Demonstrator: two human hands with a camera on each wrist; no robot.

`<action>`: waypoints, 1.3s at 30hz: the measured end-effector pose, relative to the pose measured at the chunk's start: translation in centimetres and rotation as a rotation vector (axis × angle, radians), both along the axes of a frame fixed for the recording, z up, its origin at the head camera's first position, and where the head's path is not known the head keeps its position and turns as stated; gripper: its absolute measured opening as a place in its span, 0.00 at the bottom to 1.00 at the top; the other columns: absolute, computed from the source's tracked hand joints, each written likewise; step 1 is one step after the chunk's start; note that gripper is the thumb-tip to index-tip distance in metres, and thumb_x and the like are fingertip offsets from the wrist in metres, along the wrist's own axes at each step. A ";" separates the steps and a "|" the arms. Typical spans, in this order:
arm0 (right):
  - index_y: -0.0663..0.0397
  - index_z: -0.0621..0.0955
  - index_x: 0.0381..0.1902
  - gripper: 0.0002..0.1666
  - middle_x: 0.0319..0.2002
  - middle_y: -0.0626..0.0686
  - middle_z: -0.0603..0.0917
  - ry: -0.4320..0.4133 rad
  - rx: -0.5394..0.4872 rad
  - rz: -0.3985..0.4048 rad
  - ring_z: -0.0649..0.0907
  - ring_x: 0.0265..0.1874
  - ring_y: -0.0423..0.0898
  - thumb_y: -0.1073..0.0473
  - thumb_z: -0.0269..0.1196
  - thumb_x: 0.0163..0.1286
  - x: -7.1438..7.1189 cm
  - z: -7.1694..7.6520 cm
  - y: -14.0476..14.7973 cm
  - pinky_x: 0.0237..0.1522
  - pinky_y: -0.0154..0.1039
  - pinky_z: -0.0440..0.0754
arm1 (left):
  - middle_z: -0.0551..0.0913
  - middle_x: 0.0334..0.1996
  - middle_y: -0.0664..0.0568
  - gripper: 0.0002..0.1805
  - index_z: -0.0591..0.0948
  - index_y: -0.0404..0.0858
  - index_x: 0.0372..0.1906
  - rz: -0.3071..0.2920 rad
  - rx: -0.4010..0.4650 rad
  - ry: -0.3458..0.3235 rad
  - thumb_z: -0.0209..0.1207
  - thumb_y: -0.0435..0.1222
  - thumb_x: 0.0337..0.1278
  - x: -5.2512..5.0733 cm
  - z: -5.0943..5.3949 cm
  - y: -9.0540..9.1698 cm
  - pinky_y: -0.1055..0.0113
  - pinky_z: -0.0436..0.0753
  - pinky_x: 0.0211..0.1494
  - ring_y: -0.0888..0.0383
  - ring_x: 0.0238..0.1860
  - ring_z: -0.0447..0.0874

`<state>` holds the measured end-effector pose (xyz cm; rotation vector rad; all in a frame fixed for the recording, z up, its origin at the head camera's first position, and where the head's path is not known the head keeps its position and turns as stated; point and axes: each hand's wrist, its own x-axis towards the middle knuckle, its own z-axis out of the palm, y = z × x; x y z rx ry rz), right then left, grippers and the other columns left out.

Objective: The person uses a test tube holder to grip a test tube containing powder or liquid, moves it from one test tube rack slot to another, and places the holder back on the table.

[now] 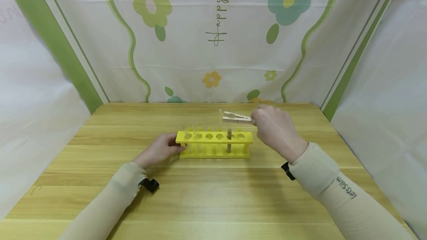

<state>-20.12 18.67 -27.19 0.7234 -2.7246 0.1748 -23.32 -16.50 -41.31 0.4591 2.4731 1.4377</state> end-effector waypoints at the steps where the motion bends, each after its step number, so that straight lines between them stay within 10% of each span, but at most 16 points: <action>1: 0.57 0.83 0.25 0.09 0.24 0.51 0.79 0.007 -0.004 0.001 0.80 0.25 0.49 0.73 0.65 0.64 0.0 0.1 0.0 0.28 0.49 0.80 | 0.85 0.42 0.56 0.13 0.83 0.47 0.52 0.000 0.002 -0.001 0.64 0.35 0.64 0.0 0.0 0.0 0.62 0.80 0.46 0.56 0.44 0.81; 19: 0.56 0.85 0.34 0.04 0.29 0.52 0.81 -0.001 -0.013 -0.077 0.75 0.24 0.49 0.67 0.64 0.66 -0.3 3.0 1.5 0.28 0.49 0.76 | 0.85 0.46 0.58 0.15 0.83 0.48 0.55 0.001 -0.007 0.007 0.65 0.36 0.64 -0.2 -0.1 0.0 0.62 0.80 0.50 0.58 0.47 0.81; 39: 0.62 0.85 0.34 0.10 0.19 0.48 0.78 -0.116 -0.080 -0.150 0.72 0.16 0.45 0.58 0.67 0.68 -1.3 2.8 3.3 0.18 0.41 0.69 | 0.85 0.46 0.58 0.16 0.82 0.49 0.56 0.003 -0.005 0.005 0.64 0.36 0.64 0.0 -0.1 0.0 0.61 0.80 0.51 0.59 0.48 0.82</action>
